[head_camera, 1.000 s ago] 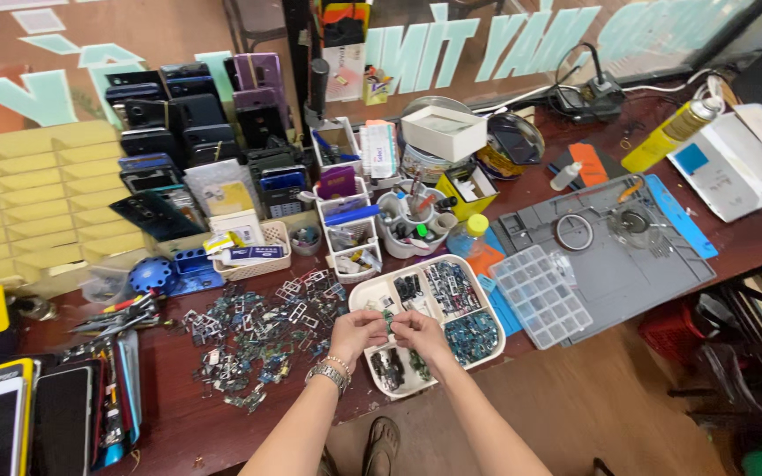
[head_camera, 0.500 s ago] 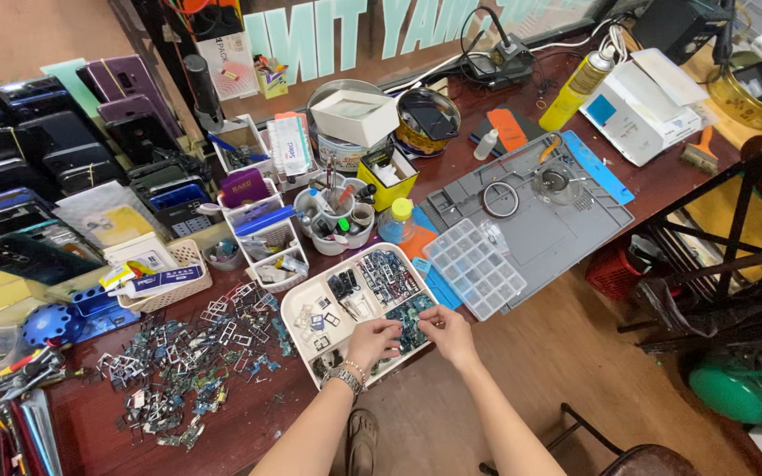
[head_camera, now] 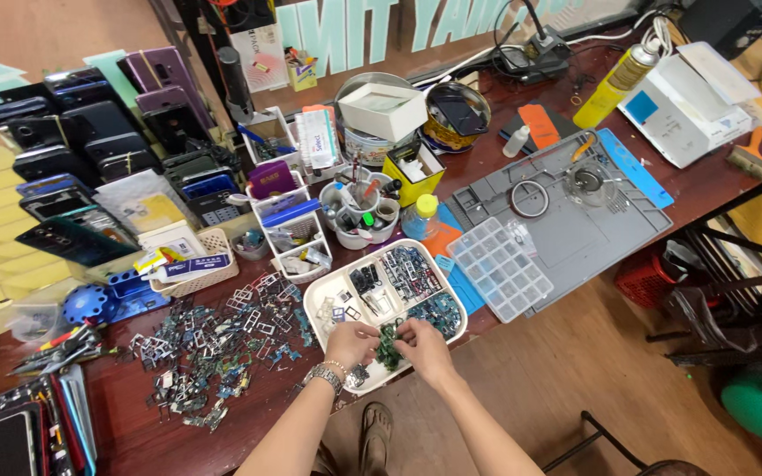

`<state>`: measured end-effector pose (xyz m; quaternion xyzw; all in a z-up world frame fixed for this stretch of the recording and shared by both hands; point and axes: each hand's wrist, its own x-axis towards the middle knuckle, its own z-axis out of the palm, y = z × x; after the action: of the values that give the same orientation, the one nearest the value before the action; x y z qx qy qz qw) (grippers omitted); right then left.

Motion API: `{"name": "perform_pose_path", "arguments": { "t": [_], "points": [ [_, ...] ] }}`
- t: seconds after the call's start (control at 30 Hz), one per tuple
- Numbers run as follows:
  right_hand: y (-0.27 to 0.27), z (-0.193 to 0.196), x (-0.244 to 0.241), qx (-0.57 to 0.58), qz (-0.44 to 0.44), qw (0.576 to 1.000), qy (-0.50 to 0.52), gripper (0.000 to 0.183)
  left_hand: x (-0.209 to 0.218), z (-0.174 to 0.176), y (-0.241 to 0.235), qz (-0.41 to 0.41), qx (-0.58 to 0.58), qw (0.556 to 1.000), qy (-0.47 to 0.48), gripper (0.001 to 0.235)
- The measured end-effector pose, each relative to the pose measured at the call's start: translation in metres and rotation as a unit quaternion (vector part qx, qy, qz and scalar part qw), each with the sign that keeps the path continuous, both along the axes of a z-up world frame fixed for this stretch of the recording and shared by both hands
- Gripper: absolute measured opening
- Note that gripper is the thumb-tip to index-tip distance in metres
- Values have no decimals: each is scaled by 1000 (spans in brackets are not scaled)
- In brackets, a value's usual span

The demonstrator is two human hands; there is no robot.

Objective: The person sorts small electronic components from a pile on the table into a compartmentalized tray. They pick up individual pieces, inspect them, and place them into specific sections of the tray. The process is repetitive and involves handling many small items one by one.

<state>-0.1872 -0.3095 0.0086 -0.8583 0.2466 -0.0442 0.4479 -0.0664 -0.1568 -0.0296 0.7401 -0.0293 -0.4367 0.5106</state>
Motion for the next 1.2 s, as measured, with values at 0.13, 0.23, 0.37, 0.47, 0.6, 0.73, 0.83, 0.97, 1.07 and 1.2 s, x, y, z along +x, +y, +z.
{"name": "perform_pose_path", "arguments": {
  "t": [0.13,0.23,0.37,0.47,0.6,0.73,0.83,0.97,1.07,1.2],
  "points": [
    [12,21,21,24,-25,999,16,17,-1,6,6,42,-35,998,-15,19],
    [26,34,42,42,3,999,22,16,5,14,17,75,-40,996,-22,19],
    [59,41,69,47,35,998,37,17,21,22,45,120,-63,989,-55,19],
    [83,39,89,50,66,996,24,16,33,27,72,161,-63,983,-65,19],
    [111,31,113,57,111,992,15,17,47,32,119,217,-46,971,-93,17],
    [138,14,136,32,160,986,21,14,51,28,171,265,74,944,-179,15],
    [155,4,147,-3,205,979,5,13,50,22,195,283,128,921,-233,14],
    [173,4,157,-42,250,967,-4,15,51,13,208,267,156,927,-211,16],
    [184,14,161,-67,279,958,15,19,55,6,210,241,162,932,-218,17],
    [197,29,162,-99,292,951,39,28,59,-1,212,225,169,934,-221,18]
  ]
}}
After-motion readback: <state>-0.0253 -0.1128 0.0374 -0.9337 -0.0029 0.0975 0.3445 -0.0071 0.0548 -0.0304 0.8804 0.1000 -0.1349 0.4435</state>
